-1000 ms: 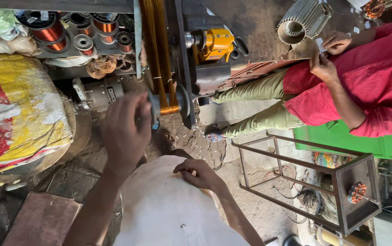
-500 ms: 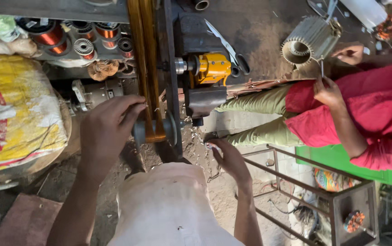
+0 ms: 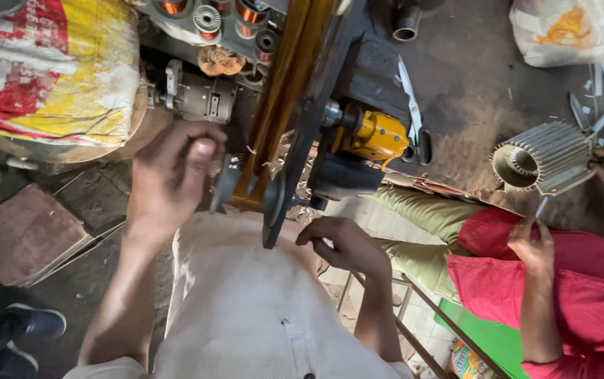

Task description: The person operates a wire-winding machine to coil copper wire onto a spool, then cuts the wire with scissors and places the finished coil on a shelf. The person also briefly plugs a charging cable into a power bank.

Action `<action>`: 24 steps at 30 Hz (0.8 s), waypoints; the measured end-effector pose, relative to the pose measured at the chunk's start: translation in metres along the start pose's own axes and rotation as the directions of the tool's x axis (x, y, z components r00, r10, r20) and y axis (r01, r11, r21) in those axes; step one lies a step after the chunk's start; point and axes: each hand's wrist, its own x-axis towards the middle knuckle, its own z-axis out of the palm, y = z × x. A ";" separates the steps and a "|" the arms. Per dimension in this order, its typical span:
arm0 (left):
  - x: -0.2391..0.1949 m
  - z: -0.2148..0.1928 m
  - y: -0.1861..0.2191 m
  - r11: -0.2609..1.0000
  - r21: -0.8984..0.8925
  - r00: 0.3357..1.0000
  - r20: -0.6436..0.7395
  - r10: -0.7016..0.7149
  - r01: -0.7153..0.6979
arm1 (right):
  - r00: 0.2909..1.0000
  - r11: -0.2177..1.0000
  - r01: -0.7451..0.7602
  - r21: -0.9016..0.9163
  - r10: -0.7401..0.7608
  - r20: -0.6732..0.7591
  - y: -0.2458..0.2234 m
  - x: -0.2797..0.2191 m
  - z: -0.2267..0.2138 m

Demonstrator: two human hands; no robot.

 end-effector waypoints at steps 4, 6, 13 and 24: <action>-0.003 -0.020 -0.062 0.767 -0.627 0.970 0.240 0.021 0.139 | 0.987 0.976 -0.151 -0.160 0.141 -0.072 0.003 0.029 0.048; 0.002 -0.025 -0.085 0.739 -0.630 0.831 0.526 0.181 0.238 | 0.970 0.975 -0.221 -0.011 0.218 -0.111 0.004 0.044 0.073; 0.002 -0.012 -0.085 0.986 -0.168 0.549 0.824 0.138 0.003 | 0.922 0.898 -0.088 0.430 0.237 -0.306 -0.017 0.071 0.138; 0.030 -0.031 -0.061 0.986 0.128 0.354 0.932 -0.082 -0.106 | 0.584 0.870 -0.213 0.445 0.479 -0.656 -0.109 0.065 0.198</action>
